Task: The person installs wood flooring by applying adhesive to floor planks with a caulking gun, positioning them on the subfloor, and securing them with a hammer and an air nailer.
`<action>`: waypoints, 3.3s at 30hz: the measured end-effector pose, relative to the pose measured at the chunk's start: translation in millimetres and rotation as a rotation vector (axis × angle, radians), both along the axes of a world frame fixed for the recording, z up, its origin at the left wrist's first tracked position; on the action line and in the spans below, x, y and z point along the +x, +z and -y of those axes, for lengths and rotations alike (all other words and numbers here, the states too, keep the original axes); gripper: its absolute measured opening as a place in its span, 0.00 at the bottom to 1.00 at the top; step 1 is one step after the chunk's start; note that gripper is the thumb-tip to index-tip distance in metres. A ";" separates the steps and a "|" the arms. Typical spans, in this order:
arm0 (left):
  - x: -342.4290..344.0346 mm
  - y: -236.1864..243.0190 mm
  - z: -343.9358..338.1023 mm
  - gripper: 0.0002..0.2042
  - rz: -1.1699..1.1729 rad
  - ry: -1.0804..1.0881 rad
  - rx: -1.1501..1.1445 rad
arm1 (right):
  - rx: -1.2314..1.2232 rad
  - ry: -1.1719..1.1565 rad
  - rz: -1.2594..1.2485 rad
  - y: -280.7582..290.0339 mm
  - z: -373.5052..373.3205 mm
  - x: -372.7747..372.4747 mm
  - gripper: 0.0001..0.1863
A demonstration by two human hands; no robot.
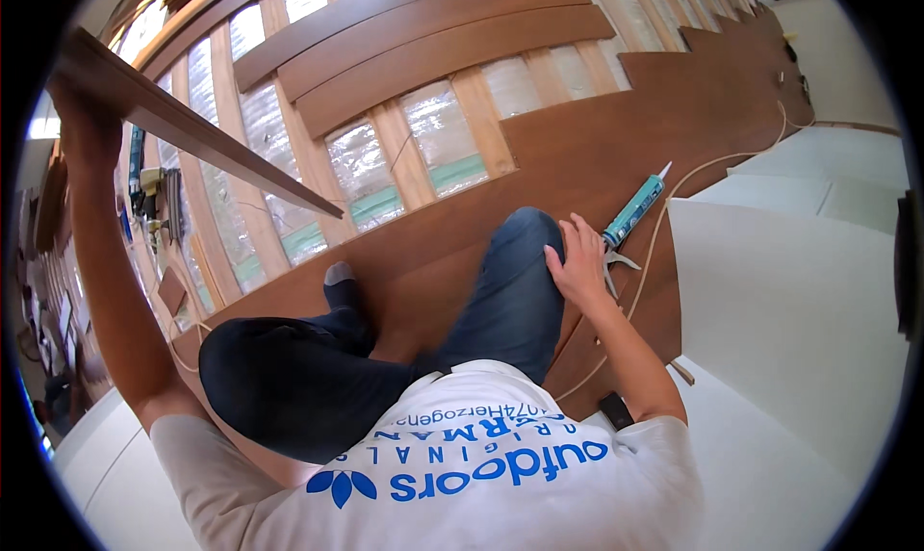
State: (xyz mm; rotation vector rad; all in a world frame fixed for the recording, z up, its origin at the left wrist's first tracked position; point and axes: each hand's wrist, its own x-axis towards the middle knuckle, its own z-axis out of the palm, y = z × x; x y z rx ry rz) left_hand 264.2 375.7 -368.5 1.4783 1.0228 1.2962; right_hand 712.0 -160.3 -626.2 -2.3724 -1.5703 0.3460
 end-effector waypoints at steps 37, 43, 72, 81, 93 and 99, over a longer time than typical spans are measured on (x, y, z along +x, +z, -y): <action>60.9 -407.3 90.6 0.37 -1.344 -0.724 -0.292 | -0.217 0.122 -0.059 -31.5 -91.6 -8.9 0.25; 52.7 -418.8 107.6 0.35 -1.352 -0.726 -0.176 | -0.199 0.106 -0.092 -33.1 -82.5 -6.8 0.25; -84.1 -465.1 155.7 0.07 -1.081 -0.192 0.136 | -0.157 0.113 -0.127 -36.9 -70.2 0.7 0.26; -336.8 -494.6 167.2 0.41 -1.510 0.506 -0.444 | -0.173 0.119 -0.116 -35.2 -74.8 -2.1 0.26; -399.2 -499.3 159.2 0.45 -1.082 0.655 -0.916 | -0.167 0.095 -0.198 -41.5 -65.1 4.6 0.26; -409.2 -510.5 155.2 0.43 -1.103 0.667 -0.833 | -0.144 0.101 -0.239 -44.8 -59.2 17.2 0.27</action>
